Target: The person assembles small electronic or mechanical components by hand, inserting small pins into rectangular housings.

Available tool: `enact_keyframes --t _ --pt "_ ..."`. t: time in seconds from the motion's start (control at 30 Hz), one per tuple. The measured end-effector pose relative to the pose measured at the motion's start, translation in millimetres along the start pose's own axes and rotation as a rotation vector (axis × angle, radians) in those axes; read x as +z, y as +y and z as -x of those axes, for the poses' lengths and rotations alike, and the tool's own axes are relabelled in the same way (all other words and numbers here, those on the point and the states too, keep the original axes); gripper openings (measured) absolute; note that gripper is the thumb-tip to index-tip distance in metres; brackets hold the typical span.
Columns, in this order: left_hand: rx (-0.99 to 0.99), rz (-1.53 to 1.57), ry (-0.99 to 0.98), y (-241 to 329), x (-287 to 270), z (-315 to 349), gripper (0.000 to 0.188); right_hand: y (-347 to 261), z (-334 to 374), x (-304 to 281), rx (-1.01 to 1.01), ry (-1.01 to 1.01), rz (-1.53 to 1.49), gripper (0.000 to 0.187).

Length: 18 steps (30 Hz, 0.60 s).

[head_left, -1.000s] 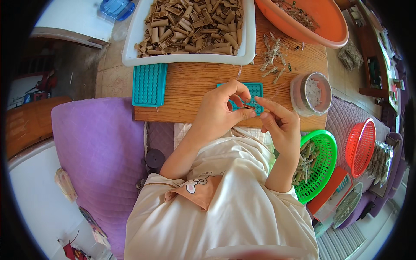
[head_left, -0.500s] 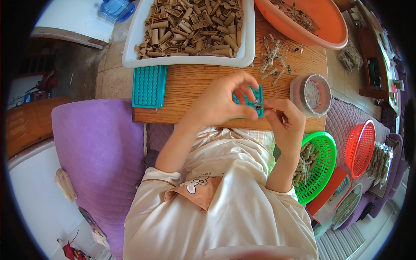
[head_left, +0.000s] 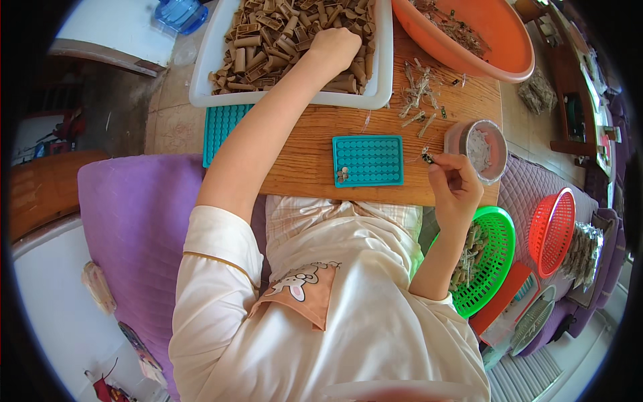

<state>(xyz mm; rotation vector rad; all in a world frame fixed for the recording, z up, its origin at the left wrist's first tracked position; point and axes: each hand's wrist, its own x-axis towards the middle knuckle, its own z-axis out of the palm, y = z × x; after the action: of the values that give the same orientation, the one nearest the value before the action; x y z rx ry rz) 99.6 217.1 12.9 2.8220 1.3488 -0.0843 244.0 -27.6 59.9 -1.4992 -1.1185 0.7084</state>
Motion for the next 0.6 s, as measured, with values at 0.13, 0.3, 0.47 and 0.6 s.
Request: enact_keyframes --t 0.13,0.3,0.47,0.6 --pt "-0.014 0.010 -0.002 -3 1 9 0.017 1 -3 -1 0.016 0.015 0.023 0.010" --pt "-0.001 0.197 0.319 -25 10 20 0.012 2 -3 -2 0.033 0.041 -0.004 0.010" --pt "-0.167 0.621 0.396 -20 -20 46 0.007 5 -9 5 0.029 0.123 -0.111 0.010" --pt "-0.169 0.678 0.592 8 -31 79 0.009 2 -18 26 -0.012 0.144 -0.136 0.009"
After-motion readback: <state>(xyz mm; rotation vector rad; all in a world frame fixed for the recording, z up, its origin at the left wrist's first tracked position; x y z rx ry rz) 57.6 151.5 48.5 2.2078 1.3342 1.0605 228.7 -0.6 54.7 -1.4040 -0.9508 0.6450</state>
